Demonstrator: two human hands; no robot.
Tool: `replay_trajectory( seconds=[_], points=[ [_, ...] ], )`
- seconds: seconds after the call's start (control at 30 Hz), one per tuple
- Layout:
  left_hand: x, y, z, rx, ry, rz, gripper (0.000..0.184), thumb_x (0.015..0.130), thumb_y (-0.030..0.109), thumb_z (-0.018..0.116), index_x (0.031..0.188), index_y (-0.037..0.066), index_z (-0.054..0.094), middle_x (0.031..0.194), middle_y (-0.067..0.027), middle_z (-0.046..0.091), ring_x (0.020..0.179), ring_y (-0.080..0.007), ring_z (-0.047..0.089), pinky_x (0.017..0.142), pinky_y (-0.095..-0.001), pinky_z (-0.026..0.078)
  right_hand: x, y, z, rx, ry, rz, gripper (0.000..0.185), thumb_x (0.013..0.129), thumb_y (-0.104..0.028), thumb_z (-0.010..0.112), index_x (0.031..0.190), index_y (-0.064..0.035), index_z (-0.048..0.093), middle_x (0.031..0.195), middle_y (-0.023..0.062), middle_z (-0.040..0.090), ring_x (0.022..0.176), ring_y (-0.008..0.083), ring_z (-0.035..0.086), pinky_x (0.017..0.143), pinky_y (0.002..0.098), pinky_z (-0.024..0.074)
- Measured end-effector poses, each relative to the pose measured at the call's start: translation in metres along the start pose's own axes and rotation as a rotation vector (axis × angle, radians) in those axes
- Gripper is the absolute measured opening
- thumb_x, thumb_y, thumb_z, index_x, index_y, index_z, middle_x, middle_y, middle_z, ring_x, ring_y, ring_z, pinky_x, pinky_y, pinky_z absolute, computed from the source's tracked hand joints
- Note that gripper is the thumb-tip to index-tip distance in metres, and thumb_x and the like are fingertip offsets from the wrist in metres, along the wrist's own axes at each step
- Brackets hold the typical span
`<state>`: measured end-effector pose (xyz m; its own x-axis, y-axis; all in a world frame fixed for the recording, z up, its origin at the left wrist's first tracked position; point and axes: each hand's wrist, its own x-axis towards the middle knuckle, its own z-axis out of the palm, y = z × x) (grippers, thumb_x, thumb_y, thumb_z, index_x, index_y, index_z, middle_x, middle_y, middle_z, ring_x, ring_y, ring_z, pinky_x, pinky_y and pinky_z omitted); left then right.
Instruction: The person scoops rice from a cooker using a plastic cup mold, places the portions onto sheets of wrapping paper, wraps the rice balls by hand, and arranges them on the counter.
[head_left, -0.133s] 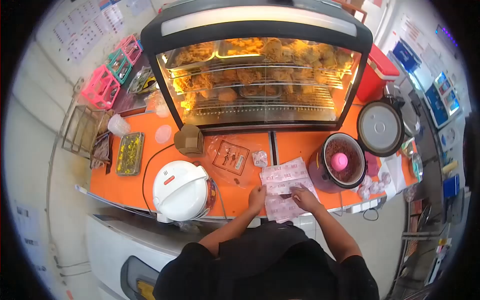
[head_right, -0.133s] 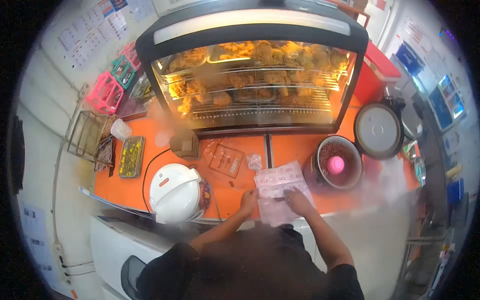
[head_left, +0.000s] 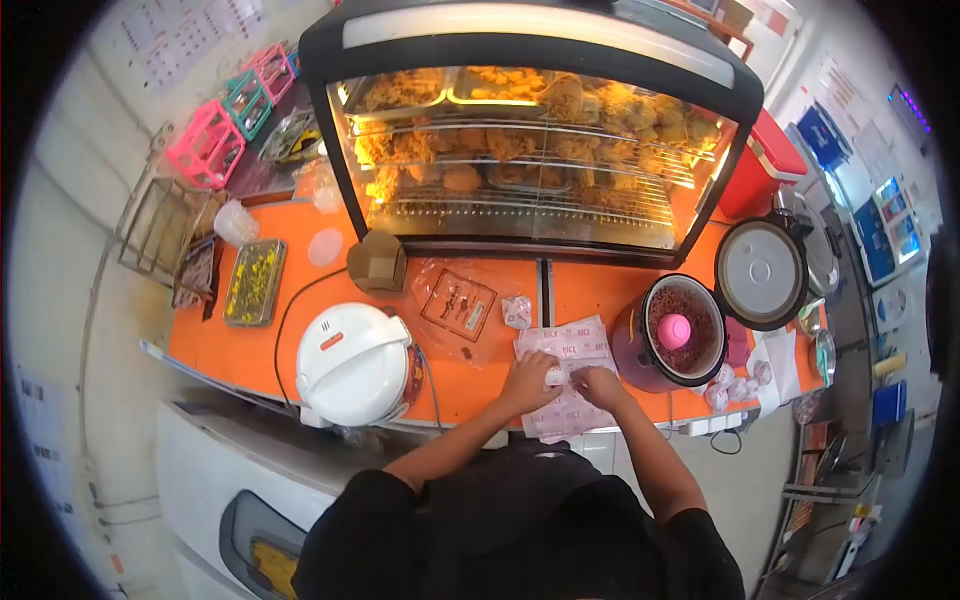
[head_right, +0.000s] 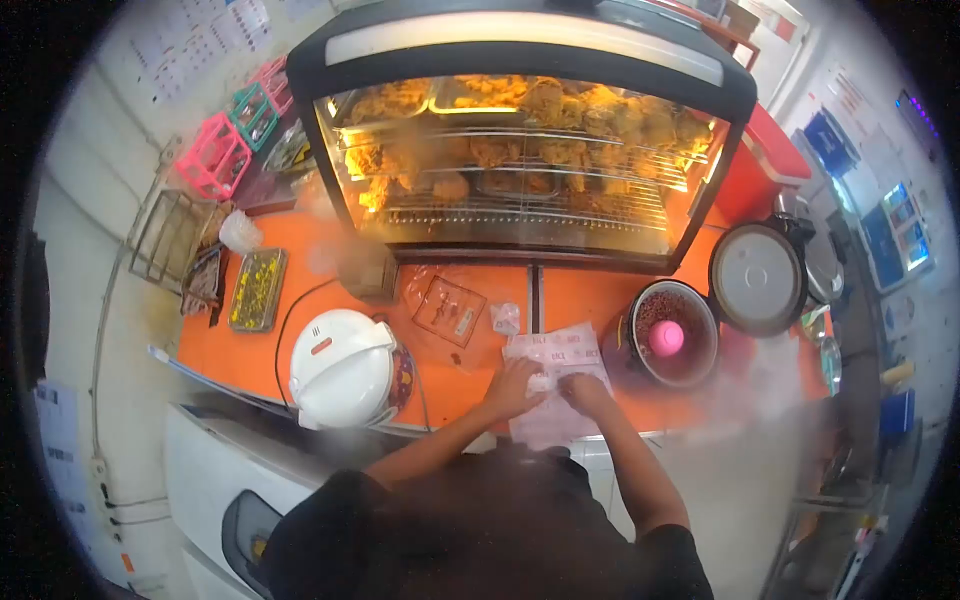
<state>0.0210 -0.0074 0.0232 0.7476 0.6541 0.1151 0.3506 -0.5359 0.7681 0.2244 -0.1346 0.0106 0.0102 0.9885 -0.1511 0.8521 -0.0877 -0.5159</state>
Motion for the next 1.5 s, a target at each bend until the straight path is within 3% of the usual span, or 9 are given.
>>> replay_trajectory(
  seconds=[0.03, 0.17, 0.33, 0.63, 0.83, 0.9, 1.03, 1.23, 1.5],
  points=[
    [0.003, 0.004, 0.003, 0.241, -0.001, 0.303, 0.048, 0.08, 0.039, 0.076, 0.117, 0.011, 0.064, 0.106, -0.0097, 0.066, 0.098, -0.0317, 0.064, 0.082, -0.0468, 0.05, 0.007, -0.003, -0.008, 0.005, -0.068, 0.069, 0.021, 0.082, -0.016, 0.072, 0.1, -0.003, 0.072, 0.098, 0.02, 0.072, 0.093, 0.0378, 0.069, 0.087, 0.0447, 0.0541],
    [0.036, -0.036, 0.036, 0.266, -0.497, -0.002, 0.033, 0.086, 0.03, 0.069, 0.113, 0.011, 0.072, 0.107, -0.0134, 0.071, 0.103, -0.0339, 0.066, 0.089, -0.0463, 0.052, 0.028, -0.001, -0.026, -0.009, -0.115, 0.067, 0.02, 0.083, -0.021, 0.07, 0.096, -0.0056, 0.073, 0.094, 0.0195, 0.071, 0.09, 0.0382, 0.068, 0.082, 0.0472, 0.0527],
    [0.05, -0.049, 0.029, 0.216, -0.54, -0.081, 0.028, 0.084, 0.02, 0.068, 0.109, 0.012, 0.074, 0.111, -0.0135, 0.072, 0.105, -0.0334, 0.068, 0.088, -0.0469, 0.054, 0.027, 0.017, -0.029, 0.126, -0.047, 0.205, 0.015, 0.083, -0.015, 0.07, 0.093, -0.0043, 0.072, 0.094, 0.021, 0.071, 0.09, 0.0378, 0.069, 0.082, 0.047, 0.0531],
    [0.034, -0.054, 0.033, 0.162, -0.322, -0.258, 0.034, 0.083, 0.021, 0.074, 0.114, 0.01, 0.063, 0.103, -0.0197, 0.071, 0.102, -0.0377, 0.068, 0.081, -0.0494, 0.054, 0.024, 0.029, 0.017, -0.075, 0.15, 0.315, 0.013, 0.09, -0.022, 0.06, 0.094, -0.0111, 0.068, 0.083, 0.0129, 0.072, 0.086, 0.0351, 0.068, 0.088, 0.0512, 0.0443],
    [0.029, -0.039, 0.032, 0.241, -0.32, -0.279, 0.027, 0.08, 0.02, 0.075, 0.104, 0.011, 0.067, 0.107, -0.0167, 0.069, 0.103, -0.0378, 0.066, 0.079, -0.0485, 0.053, 0.016, 0.03, 0.036, -0.136, 0.323, 0.323, 0.03, 0.079, -0.013, 0.069, 0.109, -0.01, 0.065, 0.113, 0.0134, 0.066, 0.107, 0.0354, 0.062, 0.095, 0.047, 0.0449],
    [0.027, -0.039, 0.035, 0.403, -0.136, -0.035, 0.021, 0.08, 0.021, 0.074, 0.099, 0.013, 0.068, 0.104, -0.0133, 0.065, 0.104, -0.0356, 0.062, 0.084, -0.0461, 0.051, 0.017, 0.038, 0.036, -0.2, 0.47, 0.156, 0.039, 0.074, -0.009, 0.072, 0.112, -0.0083, 0.065, 0.122, 0.0128, 0.06, 0.114, 0.0355, 0.057, 0.098, 0.0468, 0.0451],
    [0.021, -0.049, 0.044, 0.426, -0.183, 0.044, 0.017, 0.082, 0.017, 0.071, 0.097, 0.013, 0.067, 0.1, -0.0105, 0.061, 0.102, -0.0338, 0.059, 0.088, -0.0461, 0.049, 0.014, 0.038, 0.046, -0.176, 0.376, 0.263, 0.03, 0.076, -0.007, 0.068, 0.106, -0.0059, 0.067, 0.111, 0.0131, 0.064, 0.11, 0.0353, 0.059, 0.1, 0.0479, 0.0464],
    [-0.004, -0.057, 0.055, 0.408, -0.25, 0.296, 0.022, 0.081, 0.014, 0.064, 0.103, 0.01, 0.065, 0.102, -0.0086, 0.06, 0.095, -0.0294, 0.059, 0.081, -0.0429, 0.05, 0.008, 0.028, 0.065, -0.053, 0.394, 0.38, 0.014, 0.079, -0.005, 0.065, 0.092, -0.0033, 0.065, 0.106, 0.0157, 0.066, 0.102, 0.0344, 0.064, 0.082, 0.0455, 0.0555],
    [-0.028, -0.022, 0.04, 0.558, -0.049, 0.389, 0.026, 0.087, 0.018, 0.062, 0.108, 0.005, 0.068, 0.107, -0.0079, 0.063, 0.101, -0.0241, 0.057, 0.084, -0.0419, 0.042, -0.046, 0.001, 0.038, 0.324, 0.431, 0.285, 0.045, 0.088, -0.009, 0.069, 0.131, -0.0038, 0.058, 0.116, 0.0205, 0.069, 0.105, 0.0392, 0.067, 0.092, 0.044, 0.0545]
  ],
)
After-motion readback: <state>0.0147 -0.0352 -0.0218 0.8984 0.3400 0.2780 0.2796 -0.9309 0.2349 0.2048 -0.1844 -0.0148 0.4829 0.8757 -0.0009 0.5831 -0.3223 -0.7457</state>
